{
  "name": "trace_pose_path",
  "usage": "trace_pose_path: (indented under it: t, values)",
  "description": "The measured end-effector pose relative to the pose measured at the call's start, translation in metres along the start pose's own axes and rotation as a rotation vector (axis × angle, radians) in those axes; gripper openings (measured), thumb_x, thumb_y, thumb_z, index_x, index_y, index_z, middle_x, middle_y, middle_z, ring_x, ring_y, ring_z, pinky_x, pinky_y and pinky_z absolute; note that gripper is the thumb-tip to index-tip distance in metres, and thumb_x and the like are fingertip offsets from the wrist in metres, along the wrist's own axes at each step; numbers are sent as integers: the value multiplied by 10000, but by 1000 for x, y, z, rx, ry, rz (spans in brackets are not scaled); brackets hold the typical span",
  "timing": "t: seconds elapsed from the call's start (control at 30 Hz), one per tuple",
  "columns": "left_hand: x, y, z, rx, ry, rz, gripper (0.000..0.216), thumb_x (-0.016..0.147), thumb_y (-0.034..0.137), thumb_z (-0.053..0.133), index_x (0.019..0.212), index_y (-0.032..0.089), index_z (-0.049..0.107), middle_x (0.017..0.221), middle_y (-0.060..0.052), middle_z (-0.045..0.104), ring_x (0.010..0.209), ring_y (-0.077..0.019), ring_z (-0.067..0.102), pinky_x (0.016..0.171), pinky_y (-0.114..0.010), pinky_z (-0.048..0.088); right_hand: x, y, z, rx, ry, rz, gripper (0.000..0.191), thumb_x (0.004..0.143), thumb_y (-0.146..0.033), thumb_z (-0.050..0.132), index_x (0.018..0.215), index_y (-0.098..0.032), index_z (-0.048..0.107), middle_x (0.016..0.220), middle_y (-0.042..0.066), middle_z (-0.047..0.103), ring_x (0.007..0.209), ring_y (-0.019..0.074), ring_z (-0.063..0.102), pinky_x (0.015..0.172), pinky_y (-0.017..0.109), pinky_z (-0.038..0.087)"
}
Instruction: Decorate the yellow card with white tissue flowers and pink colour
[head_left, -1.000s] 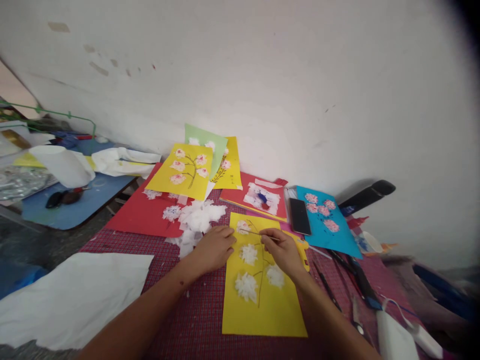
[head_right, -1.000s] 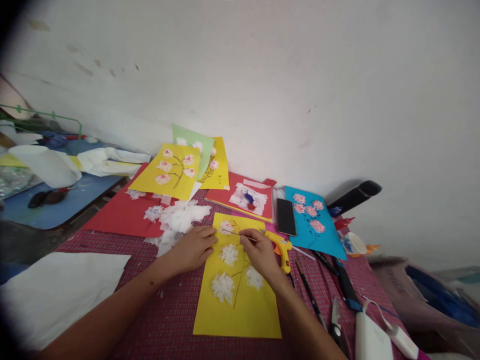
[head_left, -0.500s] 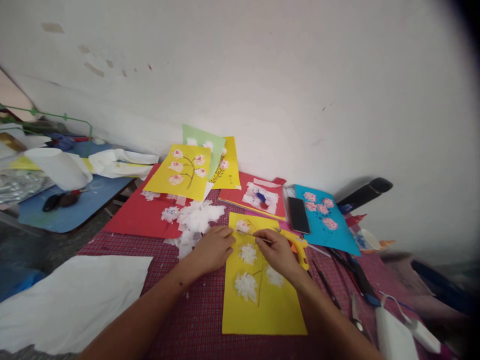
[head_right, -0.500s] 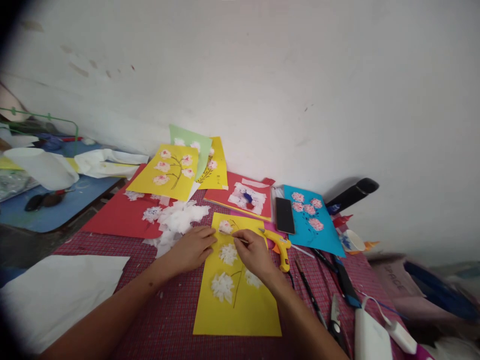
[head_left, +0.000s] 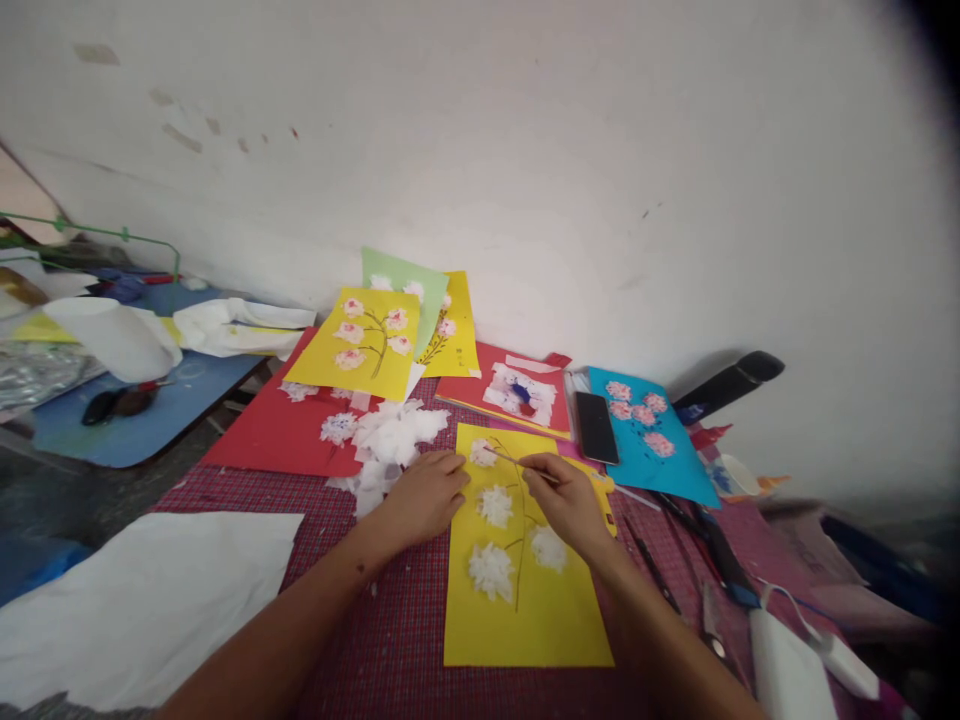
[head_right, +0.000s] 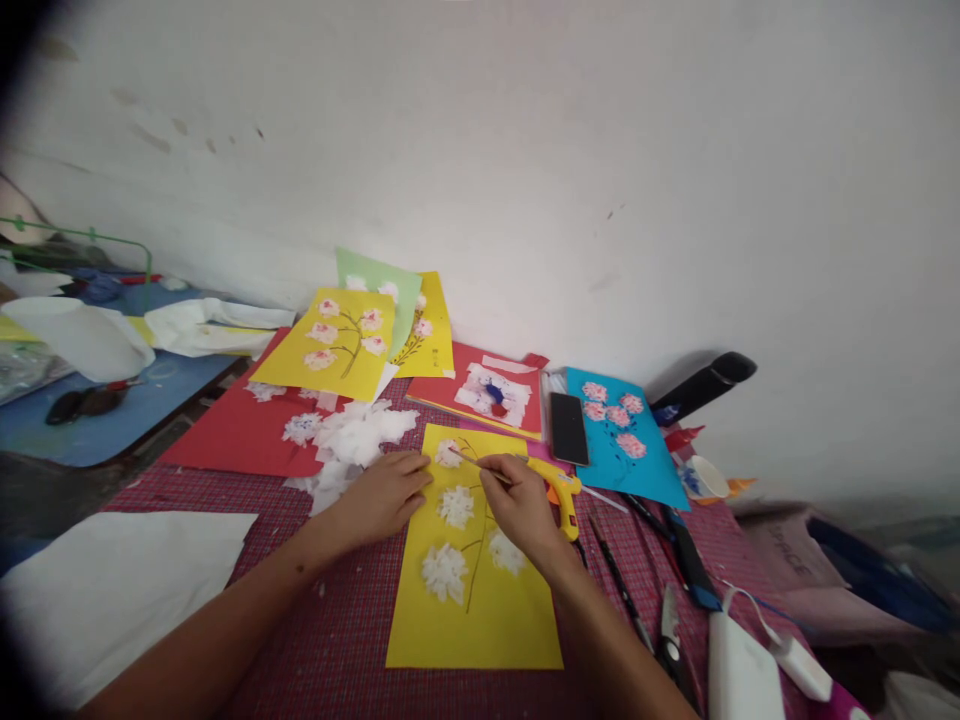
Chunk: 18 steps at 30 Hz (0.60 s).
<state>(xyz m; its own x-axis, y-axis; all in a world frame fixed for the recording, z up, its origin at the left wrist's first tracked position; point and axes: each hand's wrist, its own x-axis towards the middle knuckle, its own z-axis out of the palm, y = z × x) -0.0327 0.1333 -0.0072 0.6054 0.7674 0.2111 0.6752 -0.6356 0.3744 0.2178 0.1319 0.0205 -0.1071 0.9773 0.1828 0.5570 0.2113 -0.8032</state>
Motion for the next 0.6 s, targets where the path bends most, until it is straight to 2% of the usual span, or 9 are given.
trace_pose_path:
  t: [0.23,0.43,0.6]
  values:
    - [0,1,-1,4,-11,-8,180,943,184,529,1046,202,676,1211,-90,639,1174,-265,573,1056,-434,440,0,-3,0,-102,-64,-91,178,904,-284,568,915,-254,744,899,39,754,827,214,709,749,320,550]
    - [0,-2,2,11,-13,-6,178,954,205,532,1057,195,676,1208,-99,640,1173,-267,571,1067,-441,429,-5,-3,-11,-70,-35,-59,156,894,-305,590,909,-238,731,869,40,736,777,210,692,717,314,538]
    - [-1,-1,1,-13,-8,-10,185,943,193,535,1064,210,674,1189,-85,643,1162,-261,571,1055,-427,433,-5,-1,-12,-56,-40,-56,175,879,-313,581,884,-231,736,846,44,739,771,210,698,708,313,540]
